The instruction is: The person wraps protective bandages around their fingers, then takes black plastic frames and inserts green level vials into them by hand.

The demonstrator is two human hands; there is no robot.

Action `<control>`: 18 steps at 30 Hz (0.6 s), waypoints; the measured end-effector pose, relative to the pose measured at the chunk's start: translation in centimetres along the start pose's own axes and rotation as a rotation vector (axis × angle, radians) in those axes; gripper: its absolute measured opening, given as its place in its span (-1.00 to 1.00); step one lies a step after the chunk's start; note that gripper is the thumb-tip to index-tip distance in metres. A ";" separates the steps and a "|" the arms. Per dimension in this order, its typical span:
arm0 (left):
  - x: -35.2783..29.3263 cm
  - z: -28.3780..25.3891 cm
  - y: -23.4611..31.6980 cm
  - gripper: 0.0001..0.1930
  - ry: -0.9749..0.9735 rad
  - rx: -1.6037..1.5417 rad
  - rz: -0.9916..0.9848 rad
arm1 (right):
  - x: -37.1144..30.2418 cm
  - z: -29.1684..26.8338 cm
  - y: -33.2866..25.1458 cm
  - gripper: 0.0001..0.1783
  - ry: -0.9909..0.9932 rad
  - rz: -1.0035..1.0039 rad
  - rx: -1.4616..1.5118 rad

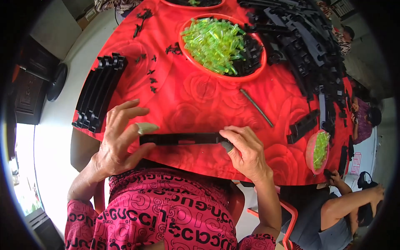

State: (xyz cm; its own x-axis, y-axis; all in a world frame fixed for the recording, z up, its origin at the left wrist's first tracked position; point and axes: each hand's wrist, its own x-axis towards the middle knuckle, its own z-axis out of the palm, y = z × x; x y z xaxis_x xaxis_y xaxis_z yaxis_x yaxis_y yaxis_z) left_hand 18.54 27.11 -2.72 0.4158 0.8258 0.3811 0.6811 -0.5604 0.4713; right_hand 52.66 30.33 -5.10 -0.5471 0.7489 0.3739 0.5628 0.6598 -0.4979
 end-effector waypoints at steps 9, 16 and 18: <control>1.4 2.7 -0.3 -0.61 -0.111 -0.028 0.136 | 0.1 0.4 0.4 -0.59 -0.023 0.013 -0.143; 2.0 4.0 -0.7 -0.72 -0.169 -0.065 0.180 | -0.1 -0.6 -0.4 -0.66 -0.043 0.075 -0.053; 2.4 4.0 -0.8 -0.75 -0.166 -0.083 0.192 | 1.6 -1.8 -0.1 -0.69 0.003 0.062 0.000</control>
State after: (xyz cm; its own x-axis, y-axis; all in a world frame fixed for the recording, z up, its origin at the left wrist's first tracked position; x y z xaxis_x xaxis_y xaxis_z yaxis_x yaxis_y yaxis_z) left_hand 21.44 29.78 -5.39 0.6302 0.6991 0.3378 0.5312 -0.7055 0.4692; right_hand 52.81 31.54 -3.07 -0.5094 0.7886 0.3444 0.5955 0.6120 -0.5204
